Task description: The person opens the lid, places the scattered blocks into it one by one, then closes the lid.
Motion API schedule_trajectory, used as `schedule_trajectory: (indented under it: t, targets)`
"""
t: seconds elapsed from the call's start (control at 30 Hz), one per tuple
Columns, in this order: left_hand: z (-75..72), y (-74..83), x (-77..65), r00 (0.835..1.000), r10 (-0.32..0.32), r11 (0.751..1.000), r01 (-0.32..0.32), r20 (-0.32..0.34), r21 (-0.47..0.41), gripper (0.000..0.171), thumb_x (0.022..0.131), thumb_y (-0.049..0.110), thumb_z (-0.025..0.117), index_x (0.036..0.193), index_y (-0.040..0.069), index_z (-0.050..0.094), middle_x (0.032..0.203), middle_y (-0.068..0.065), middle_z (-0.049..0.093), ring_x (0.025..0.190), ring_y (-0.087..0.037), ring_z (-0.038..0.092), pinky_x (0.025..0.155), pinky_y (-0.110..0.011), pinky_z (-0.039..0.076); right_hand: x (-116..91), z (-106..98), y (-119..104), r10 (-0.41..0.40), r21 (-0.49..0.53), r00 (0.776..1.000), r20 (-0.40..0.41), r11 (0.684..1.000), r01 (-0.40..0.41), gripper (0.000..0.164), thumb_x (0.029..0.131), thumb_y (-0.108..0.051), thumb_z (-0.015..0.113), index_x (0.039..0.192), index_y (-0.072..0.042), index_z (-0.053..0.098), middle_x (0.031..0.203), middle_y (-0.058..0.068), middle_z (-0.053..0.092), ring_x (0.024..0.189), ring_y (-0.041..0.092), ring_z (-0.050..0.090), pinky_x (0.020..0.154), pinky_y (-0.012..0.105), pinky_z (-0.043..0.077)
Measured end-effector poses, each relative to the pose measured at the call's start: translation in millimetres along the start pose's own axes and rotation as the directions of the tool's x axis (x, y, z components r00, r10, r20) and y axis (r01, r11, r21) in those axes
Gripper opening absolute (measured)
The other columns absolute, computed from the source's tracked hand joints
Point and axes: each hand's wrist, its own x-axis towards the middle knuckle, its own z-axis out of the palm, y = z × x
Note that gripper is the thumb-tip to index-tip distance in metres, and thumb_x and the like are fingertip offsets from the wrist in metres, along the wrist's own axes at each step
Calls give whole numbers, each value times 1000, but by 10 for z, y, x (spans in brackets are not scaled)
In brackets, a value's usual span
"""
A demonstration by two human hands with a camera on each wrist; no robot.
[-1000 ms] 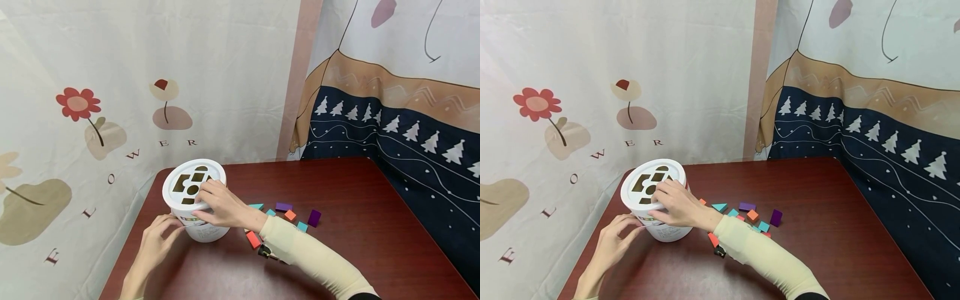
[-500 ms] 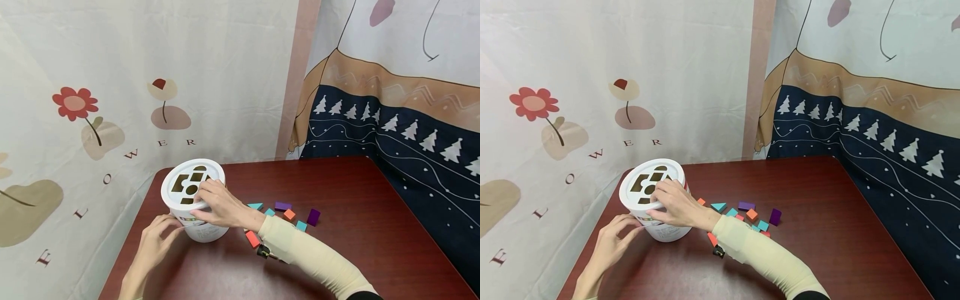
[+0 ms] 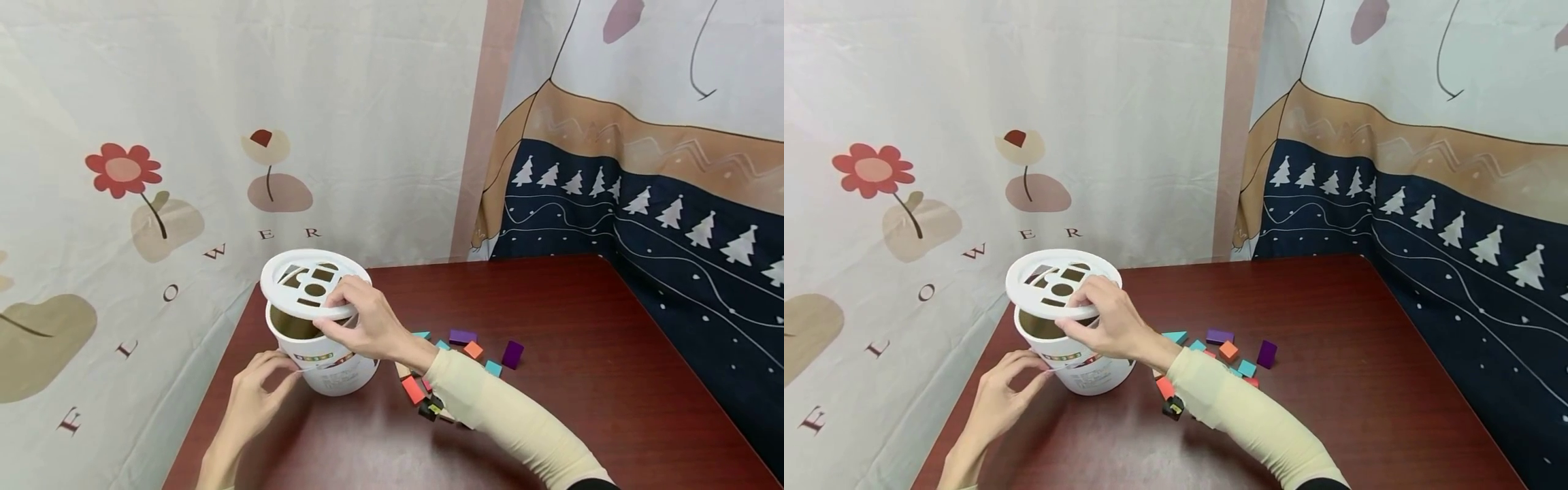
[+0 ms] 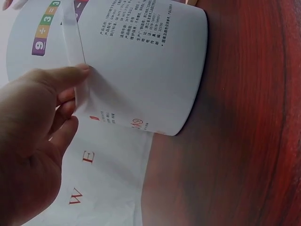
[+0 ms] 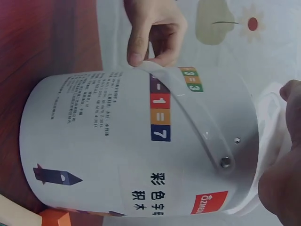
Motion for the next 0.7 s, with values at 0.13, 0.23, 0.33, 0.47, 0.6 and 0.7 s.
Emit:
schedule_trajectory:
  t: [0.13,0.23,0.33,0.47,0.6,0.7]
  targets:
    - [-31,116,29,999,-19,999,17,-37,-48,24,66,-7,83,85,6,76,91,-9,72,94,-26,63,97,-12,39,27,-89,17,25,32,994,-107,999,-21,21,79,-14,81,88,-7,64,88,2,62,86,10,55,75,24,48]
    - [-76,181,67,996,-19,996,11,-83,-87,24,67,-9,77,87,5,76,89,-13,71,92,-23,63,94,-13,40,61,-201,6,26,31,985,-172,999,-20,22,76,-10,82,88,-3,65,88,6,63,84,14,56,70,28,48]
    - [-126,193,129,988,-27,993,8,-153,-118,22,69,-11,74,88,1,76,89,-18,70,92,-19,63,92,-14,42,103,-357,-79,26,23,977,-211,999,-21,22,74,-5,82,87,1,65,86,11,63,81,19,57,68,33,48]
    - [-202,189,279,966,-73,987,35,-249,-156,14,78,-11,71,90,-6,75,91,-22,69,94,-14,63,90,-14,44,69,-536,-115,41,-6,977,-211,999,-44,20,76,-6,81,87,0,65,86,10,63,83,19,58,71,34,49]
    - [-296,244,477,942,-157,968,88,-296,-235,12,88,-14,63,96,-16,71,99,-26,67,99,-15,64,89,-14,47,-98,-626,36,38,-58,981,-191,997,-50,21,78,-13,81,89,-4,65,88,6,62,86,15,56,73,31,48]
    - [-339,268,634,935,-217,942,125,-282,-311,16,93,-14,58,103,-21,67,106,-26,65,104,-18,63,93,-17,50,-187,-732,22,17,-84,981,-192,996,-34,22,75,-7,82,88,-2,65,87,9,62,85,18,56,72,33,47]
